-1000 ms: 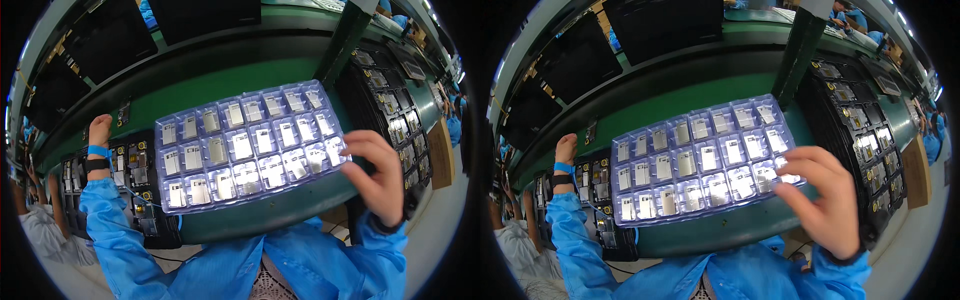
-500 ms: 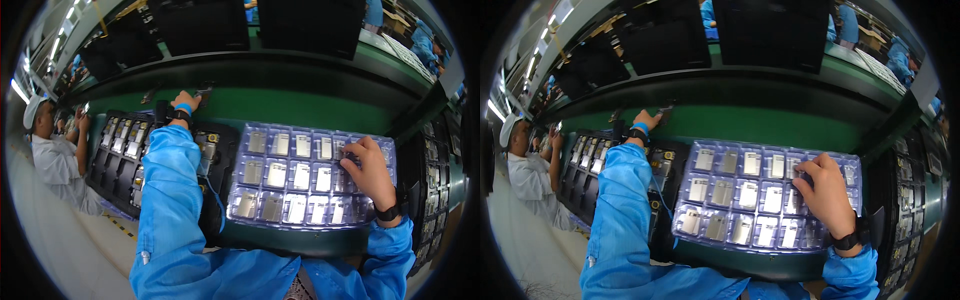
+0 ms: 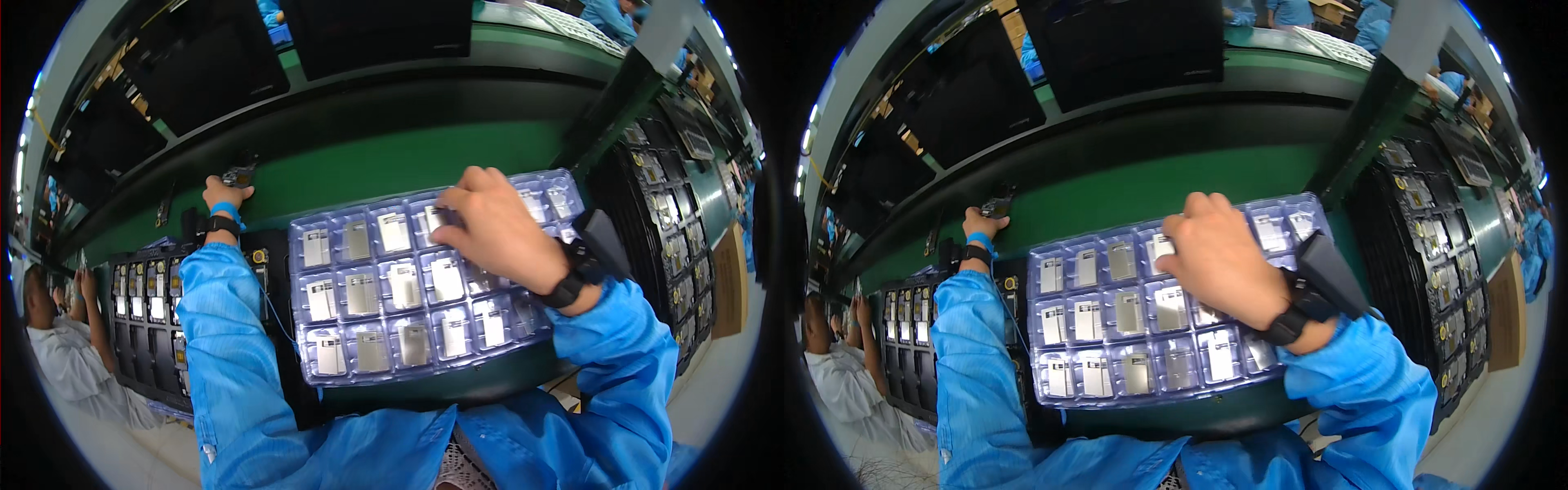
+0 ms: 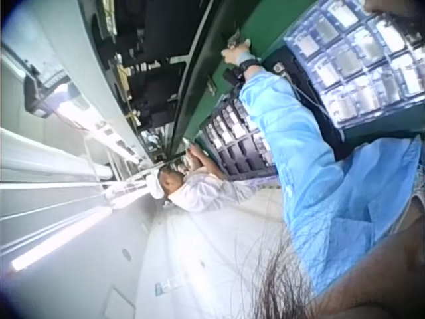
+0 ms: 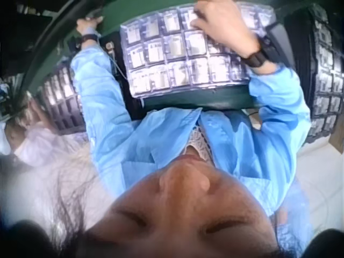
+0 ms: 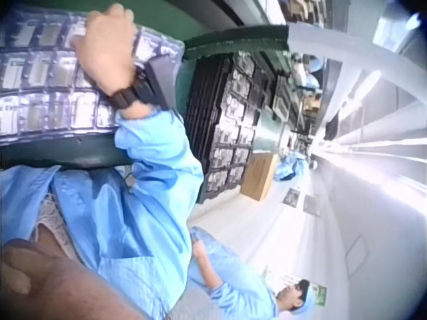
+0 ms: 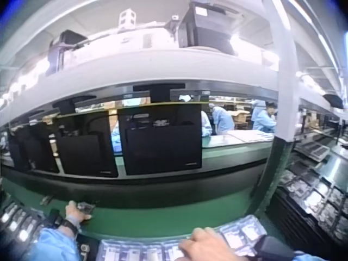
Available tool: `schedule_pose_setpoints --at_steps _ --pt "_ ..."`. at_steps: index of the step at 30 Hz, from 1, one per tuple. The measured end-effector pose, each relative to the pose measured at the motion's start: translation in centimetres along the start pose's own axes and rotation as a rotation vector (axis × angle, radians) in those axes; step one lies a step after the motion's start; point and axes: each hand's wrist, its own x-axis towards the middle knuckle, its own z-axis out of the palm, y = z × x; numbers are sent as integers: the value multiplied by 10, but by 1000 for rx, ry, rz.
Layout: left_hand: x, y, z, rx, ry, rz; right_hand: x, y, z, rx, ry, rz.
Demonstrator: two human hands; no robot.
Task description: The recorder is assembling or inspecting circuit boards on an assembly line.
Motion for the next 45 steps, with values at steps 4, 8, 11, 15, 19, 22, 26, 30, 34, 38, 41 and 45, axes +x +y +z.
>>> schedule_pose_setpoints --at_steps 4,8,11,15,19,22,26,30,34,38,41,45 --pt "59 -65 44 -385 130 199 4 -4 25 -51 150 -48" --pt "30 -34 13 -1172 -202 -165 7 -14 32 17 241 -7" --pt "16 -23 -10 -1312 -249 -163 -5 -16 20 286 202 -79" --pt "-24 -19 -92 -1332 -309 34 -10 -2 -10 925 215 35" --pt "-117 -1 -176 -1346 -402 116 -39 -1 -41 1387 108 218" --pt "-195 40 -194 -1319 -556 265 -64 0 -61 1240 96 241" --pt "-290 56 -197 -1416 -730 205 -79 -16 -66 1367 116 284" --pt "-334 58 -183 -1506 -907 49 -84 -30 -47 1371 96 200" --pt "-356 64 -166 -1512 -894 -12 -94 -44 -38 1373 -49 244" --pt "-365 70 -149 -1501 -889 90 -102 -48 -31 1321 -36 348" --pt "-370 77 -147 -1496 -907 96 -106 -50 -22 1268 46 284" --pt "-373 85 -144 -1505 -957 96 -109 -49 -13 1213 91 275"
